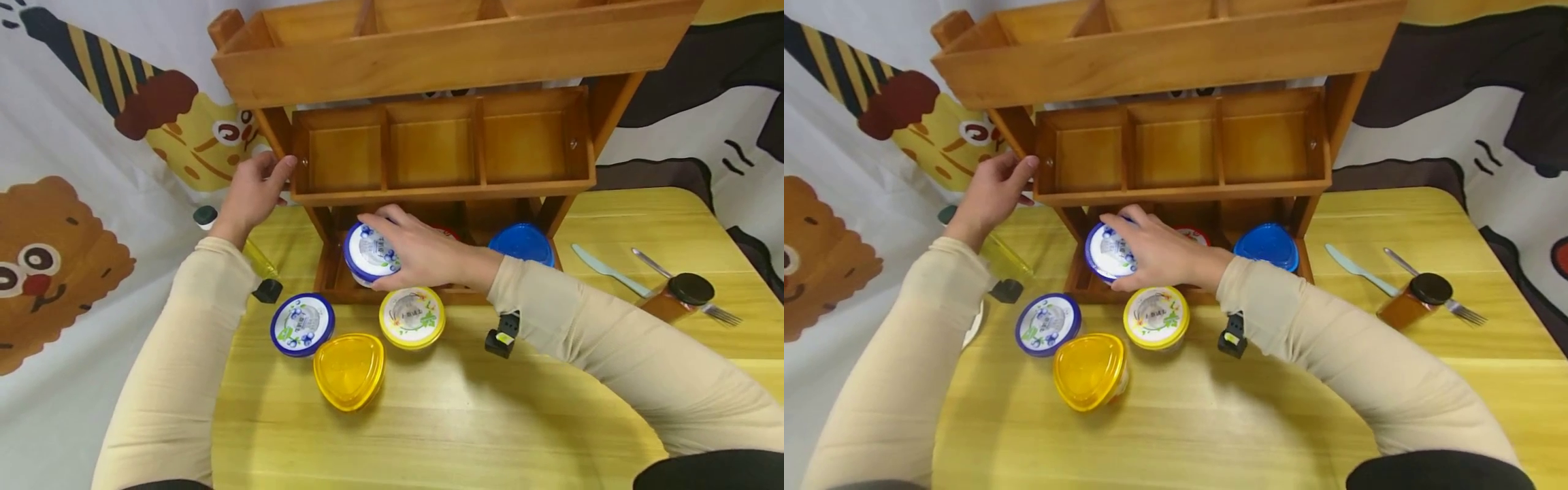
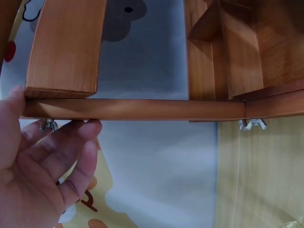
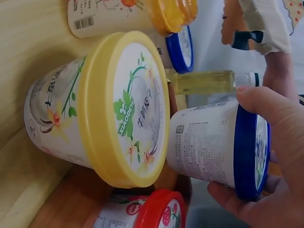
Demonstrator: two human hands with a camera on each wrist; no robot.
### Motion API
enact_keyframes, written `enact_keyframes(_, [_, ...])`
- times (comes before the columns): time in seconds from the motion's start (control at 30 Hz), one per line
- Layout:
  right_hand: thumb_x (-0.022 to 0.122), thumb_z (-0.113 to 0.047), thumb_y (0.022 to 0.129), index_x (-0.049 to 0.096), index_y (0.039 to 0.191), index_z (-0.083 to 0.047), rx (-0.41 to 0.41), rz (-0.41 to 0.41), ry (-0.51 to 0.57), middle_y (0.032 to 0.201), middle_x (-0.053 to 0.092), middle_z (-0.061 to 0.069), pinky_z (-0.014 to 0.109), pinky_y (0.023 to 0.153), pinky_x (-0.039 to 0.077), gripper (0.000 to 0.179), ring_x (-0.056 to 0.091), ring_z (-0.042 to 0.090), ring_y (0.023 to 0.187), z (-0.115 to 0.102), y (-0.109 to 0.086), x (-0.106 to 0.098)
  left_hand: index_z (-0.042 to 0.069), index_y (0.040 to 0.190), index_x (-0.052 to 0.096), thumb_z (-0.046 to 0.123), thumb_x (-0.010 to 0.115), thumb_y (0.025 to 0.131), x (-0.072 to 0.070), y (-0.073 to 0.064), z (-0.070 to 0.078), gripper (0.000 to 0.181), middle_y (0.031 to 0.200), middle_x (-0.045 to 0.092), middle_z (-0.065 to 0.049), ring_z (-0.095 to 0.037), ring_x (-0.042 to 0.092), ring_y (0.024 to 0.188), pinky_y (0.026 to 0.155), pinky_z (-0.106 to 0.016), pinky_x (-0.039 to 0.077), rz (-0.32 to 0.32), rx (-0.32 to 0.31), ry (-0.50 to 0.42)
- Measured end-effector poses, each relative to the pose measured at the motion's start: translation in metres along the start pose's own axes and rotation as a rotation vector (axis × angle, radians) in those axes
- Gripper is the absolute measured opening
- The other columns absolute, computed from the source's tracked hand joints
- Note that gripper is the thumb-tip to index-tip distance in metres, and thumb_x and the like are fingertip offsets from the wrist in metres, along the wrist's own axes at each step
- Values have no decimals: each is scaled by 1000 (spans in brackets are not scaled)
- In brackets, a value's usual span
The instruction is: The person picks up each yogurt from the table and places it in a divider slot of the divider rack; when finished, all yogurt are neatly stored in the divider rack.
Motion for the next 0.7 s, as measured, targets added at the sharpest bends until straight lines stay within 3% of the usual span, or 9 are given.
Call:
enact_keyframes(0.4, [78, -44, 81, 24, 155, -11, 33, -141, 23, 147, 34, 18, 42, 102, 47, 97, 51, 27, 120, 8, 36, 13, 4, 110, 57, 59, 42, 98, 0, 0, -2, 58, 104, 60, -9, -29, 61, 97, 73, -29, 57, -9, -31, -14])
enact_keyframes(0.7, [78, -42, 82, 24, 155, -9, 59, -192, 10, 145, 35, 17, 39, 105, 45, 97, 50, 25, 122, 11, 54, 20, 7, 106, 57, 58, 44, 98, 1, 1, 1, 54, 97, 57, -5, -23, 59, 89, 68, -22, 55, 2, -38, -22])
Point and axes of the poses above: each hand's wrist, its own y-axis towards the middle knuckle, its own x-axis out of the palm, z = x × y, the point moved 4 cm from there along y, towards the middle knuckle
